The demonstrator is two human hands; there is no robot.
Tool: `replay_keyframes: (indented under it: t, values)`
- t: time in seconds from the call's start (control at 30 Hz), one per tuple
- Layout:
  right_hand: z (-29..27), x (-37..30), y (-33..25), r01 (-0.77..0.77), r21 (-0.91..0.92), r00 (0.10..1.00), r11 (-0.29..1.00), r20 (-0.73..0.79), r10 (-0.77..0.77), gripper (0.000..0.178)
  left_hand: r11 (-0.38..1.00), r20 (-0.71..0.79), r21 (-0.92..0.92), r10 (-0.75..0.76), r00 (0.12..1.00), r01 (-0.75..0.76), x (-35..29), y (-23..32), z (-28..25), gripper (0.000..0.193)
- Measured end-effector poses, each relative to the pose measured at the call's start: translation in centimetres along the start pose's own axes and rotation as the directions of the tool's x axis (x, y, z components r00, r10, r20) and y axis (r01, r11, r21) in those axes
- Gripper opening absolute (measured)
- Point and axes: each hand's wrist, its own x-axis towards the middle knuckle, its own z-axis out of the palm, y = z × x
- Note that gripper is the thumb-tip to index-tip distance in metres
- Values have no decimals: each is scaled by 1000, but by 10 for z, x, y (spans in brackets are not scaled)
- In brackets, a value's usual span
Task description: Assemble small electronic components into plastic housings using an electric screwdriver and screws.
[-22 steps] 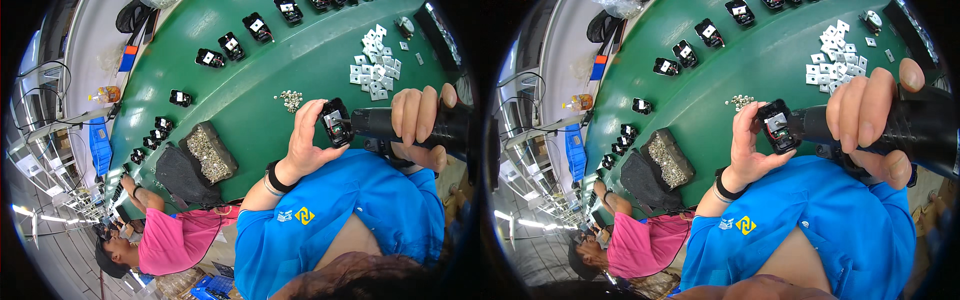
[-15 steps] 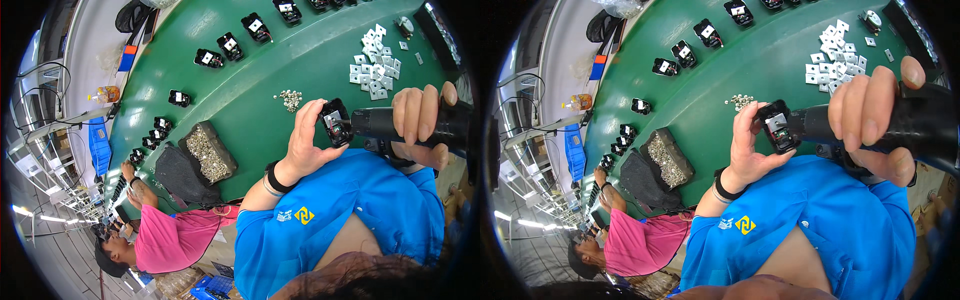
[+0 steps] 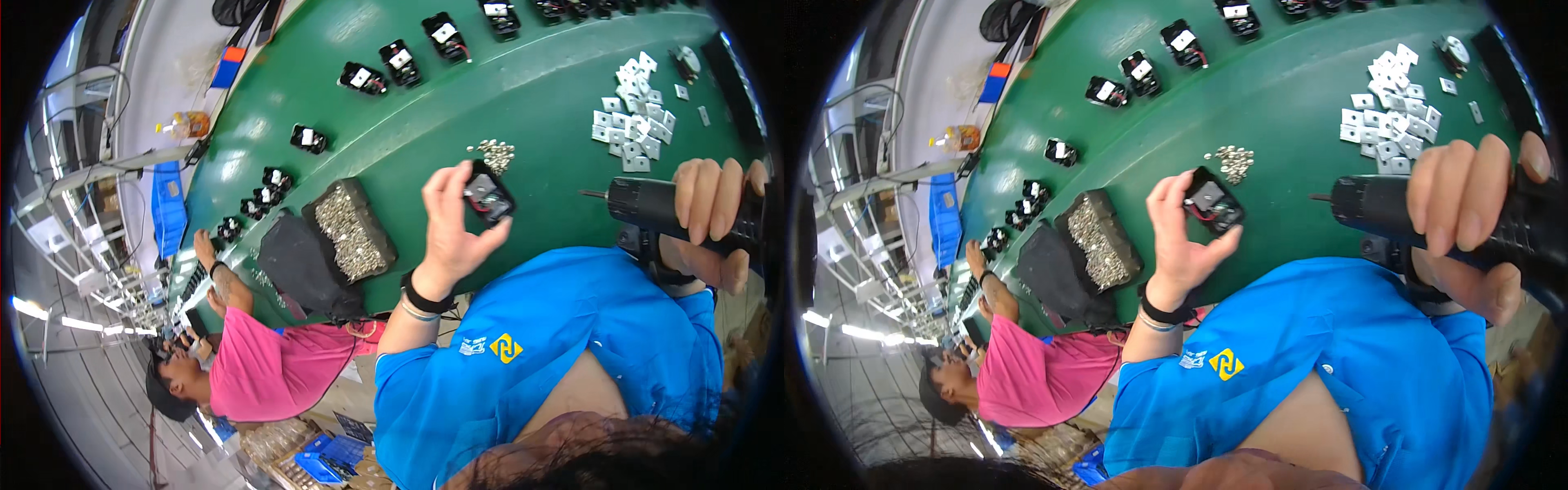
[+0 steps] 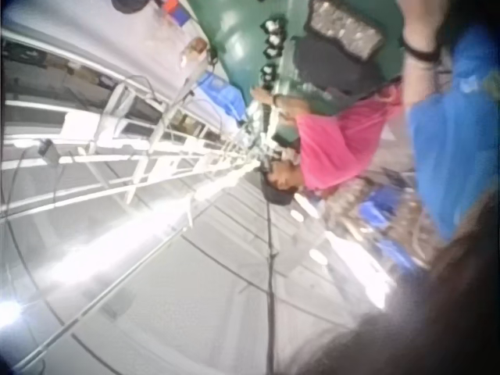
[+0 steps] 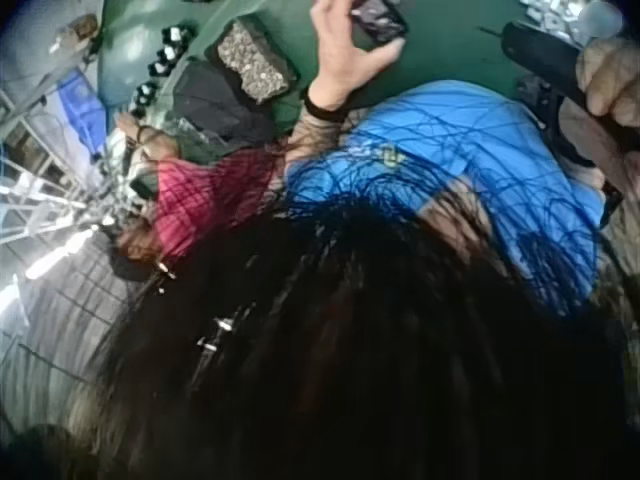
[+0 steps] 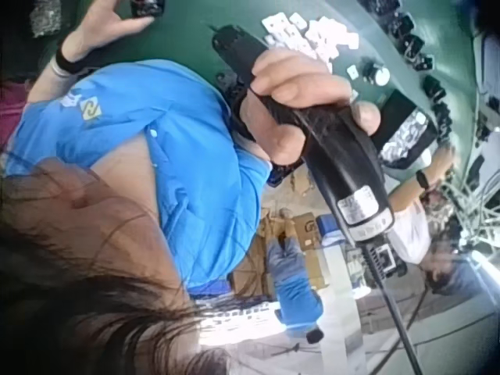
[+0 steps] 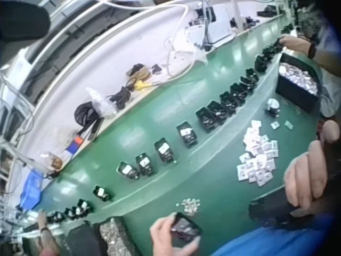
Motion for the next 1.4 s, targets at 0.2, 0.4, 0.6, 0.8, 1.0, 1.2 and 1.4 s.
replay_keyframes:
  t: [0.2, 0.4, 0.6, 0.8, 1.0, 1.2, 1.4]
  values:
    - [2, 1, -13, -124, -18, 992, 992, 28, 124, 56, 978, -13, 127, -163, 987, 163, -28, -34, -23, 73]
    - [70, 12, -7, -384, -176, 658, 907, -741, 135, 54, 952, -105, 39, -299, 949, 304, -48, -30, -37, 70]
    - [19, -7, -6, -149, 14, 967, 989, -208, 148, 26, 921, -246, 314, -155, 957, 230, -32, -25, -28, 27]
    - [15, -8, -2, -148, 12, 971, 989, -186, 148, 28, 824, -227, 521, -116, 967, 222, -32, -32, -19, 15]
    - [11, -7, -3, -145, -4, 976, 989, -168, 142, 30, 738, -109, 670, -4, 994, 76, -29, -34, -21, 13]
    - [11, -7, 1, -152, 30, 978, 988, -140, 155, 29, 695, -27, 719, 30, 999, -1, -35, -45, -23, 15]
    - [14, -5, 2, -151, 16, 979, 988, -137, 152, 39, 686, -65, 726, -9, 998, 53, -36, -49, -28, 16]
